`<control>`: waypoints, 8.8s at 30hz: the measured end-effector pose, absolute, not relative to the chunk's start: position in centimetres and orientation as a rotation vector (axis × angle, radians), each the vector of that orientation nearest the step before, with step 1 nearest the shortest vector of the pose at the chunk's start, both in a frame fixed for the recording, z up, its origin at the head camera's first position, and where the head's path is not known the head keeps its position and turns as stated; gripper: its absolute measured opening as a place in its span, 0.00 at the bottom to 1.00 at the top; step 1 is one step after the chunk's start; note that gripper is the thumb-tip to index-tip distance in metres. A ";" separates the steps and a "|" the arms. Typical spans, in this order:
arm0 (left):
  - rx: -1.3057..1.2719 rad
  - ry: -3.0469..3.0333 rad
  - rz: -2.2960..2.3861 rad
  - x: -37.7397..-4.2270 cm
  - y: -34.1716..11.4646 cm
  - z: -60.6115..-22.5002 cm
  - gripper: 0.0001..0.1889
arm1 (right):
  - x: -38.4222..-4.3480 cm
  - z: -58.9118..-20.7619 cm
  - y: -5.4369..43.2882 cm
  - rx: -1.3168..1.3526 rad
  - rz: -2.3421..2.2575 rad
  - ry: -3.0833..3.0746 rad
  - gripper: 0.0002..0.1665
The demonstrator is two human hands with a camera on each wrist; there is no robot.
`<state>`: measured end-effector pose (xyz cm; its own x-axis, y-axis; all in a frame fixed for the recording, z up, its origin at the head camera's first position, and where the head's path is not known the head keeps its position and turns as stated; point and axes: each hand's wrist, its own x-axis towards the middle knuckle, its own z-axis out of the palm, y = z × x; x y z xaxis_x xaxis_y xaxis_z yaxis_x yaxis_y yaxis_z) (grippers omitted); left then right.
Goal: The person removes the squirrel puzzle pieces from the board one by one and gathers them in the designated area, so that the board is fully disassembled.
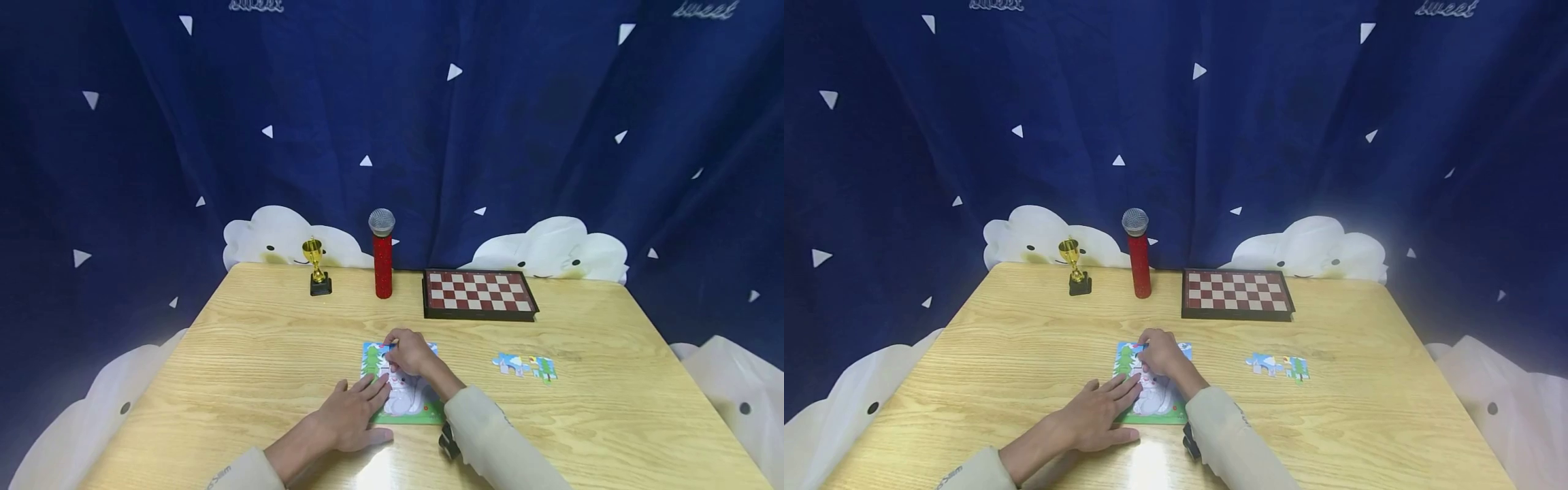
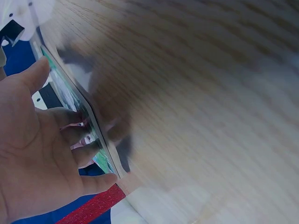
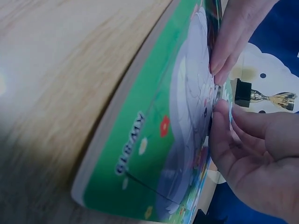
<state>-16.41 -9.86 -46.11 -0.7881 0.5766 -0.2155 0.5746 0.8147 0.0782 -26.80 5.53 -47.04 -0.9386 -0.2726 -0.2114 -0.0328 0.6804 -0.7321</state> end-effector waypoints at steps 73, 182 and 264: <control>0.910 2.771 0.099 -17.0 -9.6 -46.3 0.40 | -26.6 -47.0 23.7 -0.365 -0.646 2.925 0.03; 0.990 2.700 0.095 -15.9 -8.1 -46.3 0.39 | -21.7 -45.2 34.5 -0.353 -1.058 2.570 0.07; 0.962 2.768 0.163 -16.0 -10.4 -46.5 0.39 | -24.6 -47.0 9.4 -0.463 -0.981 2.678 0.06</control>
<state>-15.97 -10.36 -46.49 -0.7663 0.6229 -0.1573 0.6001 0.7814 0.1711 -24.64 9.42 -47.04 -0.9177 -0.3771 -0.1248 -0.2073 0.7227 -0.6593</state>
